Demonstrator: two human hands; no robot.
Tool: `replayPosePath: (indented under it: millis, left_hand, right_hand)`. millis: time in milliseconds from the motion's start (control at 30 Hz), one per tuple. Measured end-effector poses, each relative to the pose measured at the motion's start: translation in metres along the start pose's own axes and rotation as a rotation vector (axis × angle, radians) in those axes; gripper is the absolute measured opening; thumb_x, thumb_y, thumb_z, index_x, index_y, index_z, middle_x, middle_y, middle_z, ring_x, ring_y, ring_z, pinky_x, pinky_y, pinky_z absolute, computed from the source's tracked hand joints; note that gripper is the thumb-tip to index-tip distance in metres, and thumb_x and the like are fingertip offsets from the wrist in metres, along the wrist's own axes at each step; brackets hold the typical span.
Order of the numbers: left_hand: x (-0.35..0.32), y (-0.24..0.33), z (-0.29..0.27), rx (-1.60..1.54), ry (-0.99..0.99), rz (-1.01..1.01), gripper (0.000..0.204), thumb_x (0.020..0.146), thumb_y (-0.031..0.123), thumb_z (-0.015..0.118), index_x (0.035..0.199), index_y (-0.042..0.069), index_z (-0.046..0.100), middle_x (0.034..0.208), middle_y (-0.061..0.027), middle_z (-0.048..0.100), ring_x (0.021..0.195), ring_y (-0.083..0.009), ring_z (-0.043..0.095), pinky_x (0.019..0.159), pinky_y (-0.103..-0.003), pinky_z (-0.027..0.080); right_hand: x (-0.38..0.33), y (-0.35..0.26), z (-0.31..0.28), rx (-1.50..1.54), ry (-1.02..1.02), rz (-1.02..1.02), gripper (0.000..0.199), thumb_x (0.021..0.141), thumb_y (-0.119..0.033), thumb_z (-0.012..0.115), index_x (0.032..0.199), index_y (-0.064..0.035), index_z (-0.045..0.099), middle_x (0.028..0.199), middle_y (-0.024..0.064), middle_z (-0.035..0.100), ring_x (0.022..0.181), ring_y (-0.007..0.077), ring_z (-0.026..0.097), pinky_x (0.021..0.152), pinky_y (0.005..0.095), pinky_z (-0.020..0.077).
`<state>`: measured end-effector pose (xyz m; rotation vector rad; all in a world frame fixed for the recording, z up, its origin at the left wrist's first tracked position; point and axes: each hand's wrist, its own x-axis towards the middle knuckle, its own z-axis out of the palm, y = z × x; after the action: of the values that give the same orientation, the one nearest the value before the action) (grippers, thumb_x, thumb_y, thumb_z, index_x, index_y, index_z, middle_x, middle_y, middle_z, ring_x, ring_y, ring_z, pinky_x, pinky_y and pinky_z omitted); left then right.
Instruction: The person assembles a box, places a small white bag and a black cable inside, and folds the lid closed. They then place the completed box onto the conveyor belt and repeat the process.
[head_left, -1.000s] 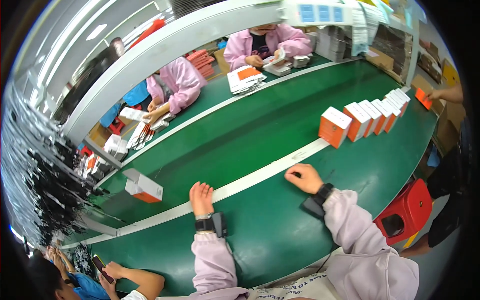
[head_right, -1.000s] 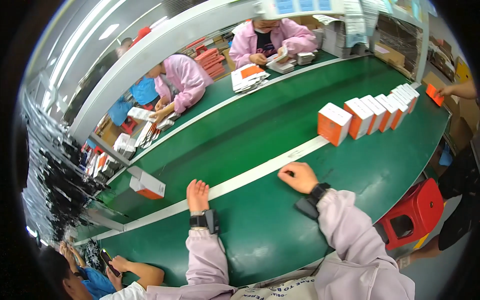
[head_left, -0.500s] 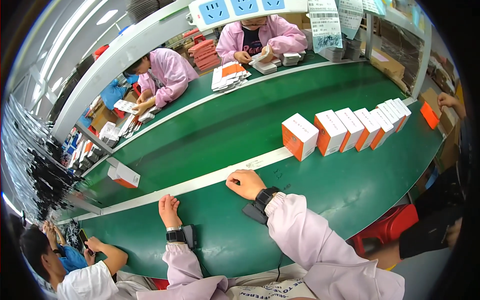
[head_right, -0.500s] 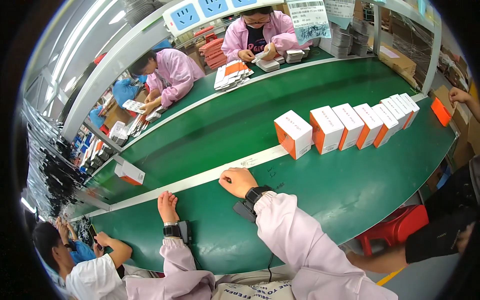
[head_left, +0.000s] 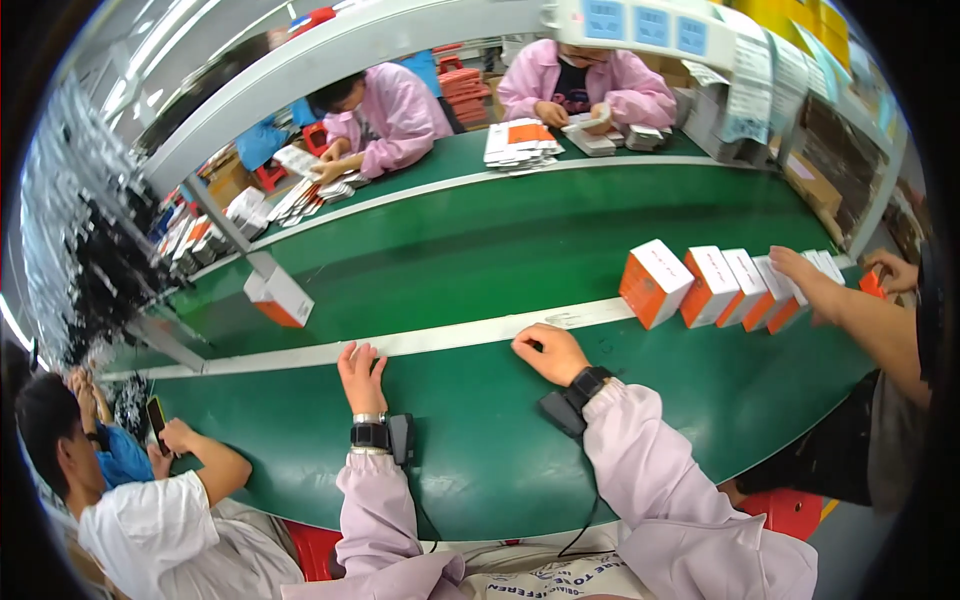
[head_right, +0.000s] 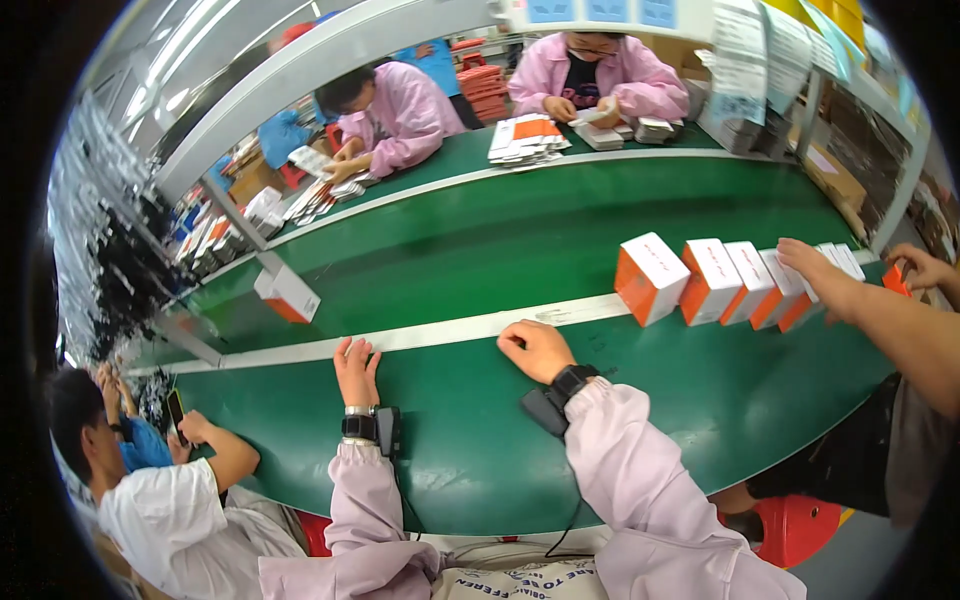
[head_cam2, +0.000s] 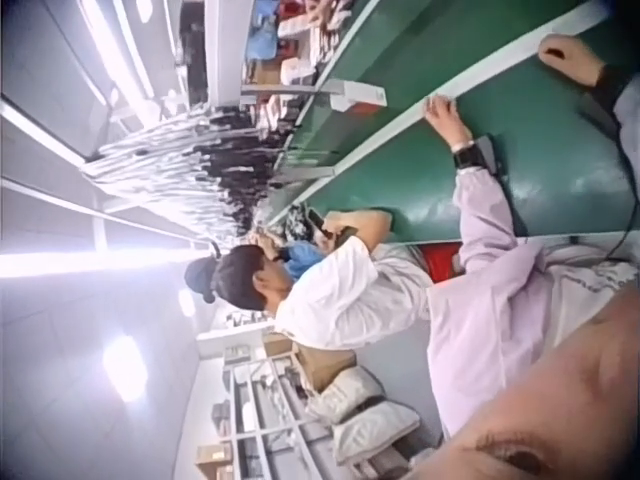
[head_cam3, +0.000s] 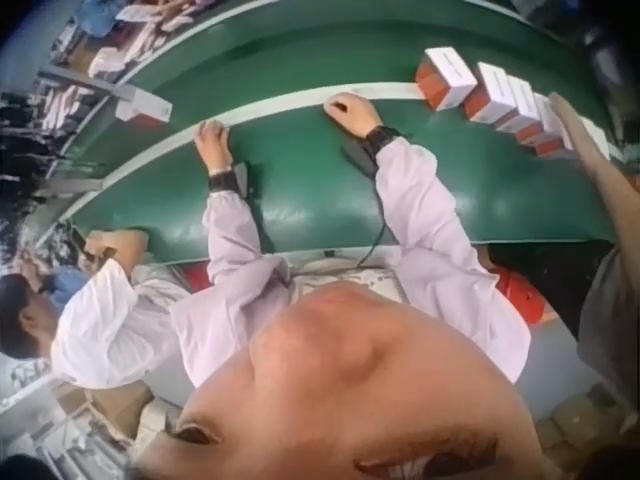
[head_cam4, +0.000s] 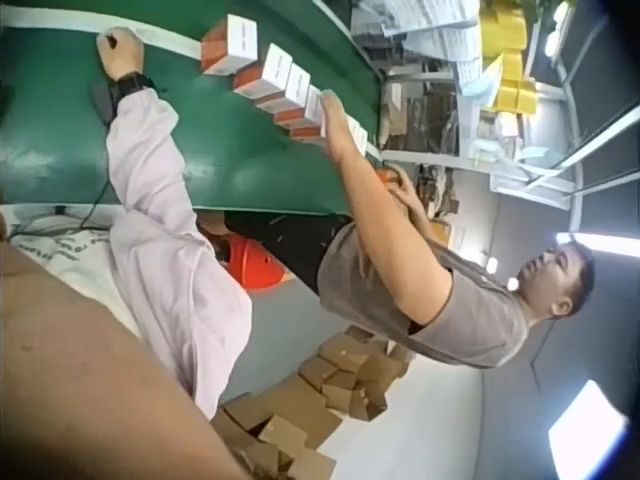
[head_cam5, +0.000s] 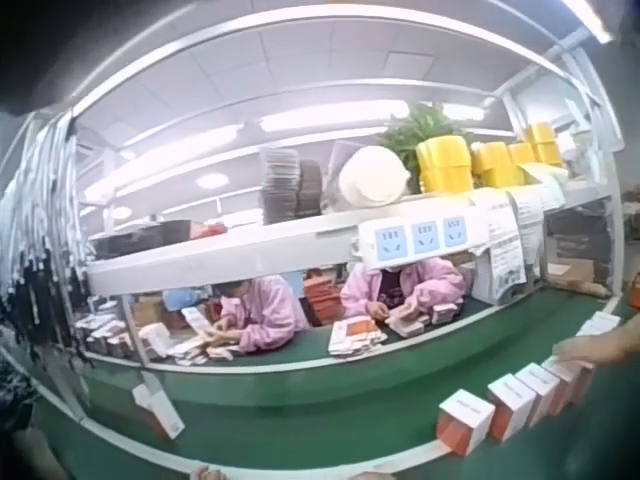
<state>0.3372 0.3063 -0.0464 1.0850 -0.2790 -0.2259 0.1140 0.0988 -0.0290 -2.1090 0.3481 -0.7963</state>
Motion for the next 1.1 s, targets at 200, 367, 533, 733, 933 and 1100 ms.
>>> replayPosePath:
  millis: [200,367,533,733,933,1100]
  left_hand:
    - [0.060,0.022,-0.049,0.007,0.317,0.187,0.052,0.078,0.016,0.061,0.120,0.003,0.032,0.119,-0.0116,0.036,0.107,-0.0189,0.039,0.088,-0.032,0.036]
    - [0.136,0.042,-0.097,0.068,0.582,0.391,0.074,0.072,0.024,0.069,0.126,-0.001,0.025,0.126,-0.0131,0.031,0.116,-0.0223,0.031,0.092,-0.031,0.032]
    - [0.193,0.043,-0.122,0.353,0.372,0.297,0.089,0.065,0.020,0.074,0.130,-0.002,0.017,0.129,-0.0139,0.028,0.118,-0.0214,0.030,0.094,-0.032,0.031]
    - [0.218,0.031,-0.116,0.443,0.087,0.332,0.089,0.062,0.011,0.075,0.129,-0.002,0.018,0.123,-0.0140,0.034,0.111,-0.0205,0.039,0.089,-0.030,0.036]
    - [0.210,0.035,-0.116,0.430,0.112,0.398,0.091,0.056,0.011,0.079,0.124,-0.004,0.021,0.115,-0.0138,0.039,0.101,-0.0199,0.045,0.084,-0.030,0.040]
    - [0.146,0.036,-0.071,0.338,0.031,0.326,0.078,0.060,0.006,0.075,0.120,-0.002,0.025,0.111,-0.0122,0.041,0.098,-0.0186,0.046,0.083,-0.029,0.041]
  right_hand:
    - [0.000,0.000,0.006,-0.068,-0.031,0.008,0.011,0.078,-0.016,0.058,0.079,-0.0044,0.059,0.076,0.0060,0.057,0.069,0.0175,0.054,0.063,0.0271,0.0426]
    - [-0.010,-0.001,-0.004,-0.069,0.060,0.104,0.010,0.079,-0.011,0.058,0.079,-0.0012,0.058,0.076,0.0022,0.058,0.071,0.0104,0.053,0.066,0.0226,0.0417]
    - [-0.007,0.006,0.000,-0.055,0.175,0.284,0.010,0.080,-0.012,0.057,0.080,-0.0012,0.057,0.073,-0.0002,0.056,0.069,0.0070,0.051,0.065,0.0210,0.0409]
    - [0.010,-0.003,0.019,-0.119,0.212,0.342,0.010,0.080,-0.012,0.057,0.081,-0.0018,0.057,0.073,-0.0001,0.056,0.069,0.0072,0.051,0.065,0.0211,0.0409]
    - [0.025,-0.008,0.045,-0.045,0.146,0.222,0.010,0.078,-0.011,0.059,0.081,-0.0017,0.057,0.075,0.0014,0.057,0.069,0.0093,0.053,0.066,0.0217,0.0418]
    - [0.033,-0.026,0.065,-0.001,0.025,0.154,0.009,0.079,-0.011,0.059,0.078,-0.0023,0.057,0.075,-0.0003,0.056,0.071,0.0081,0.052,0.067,0.0220,0.0415]
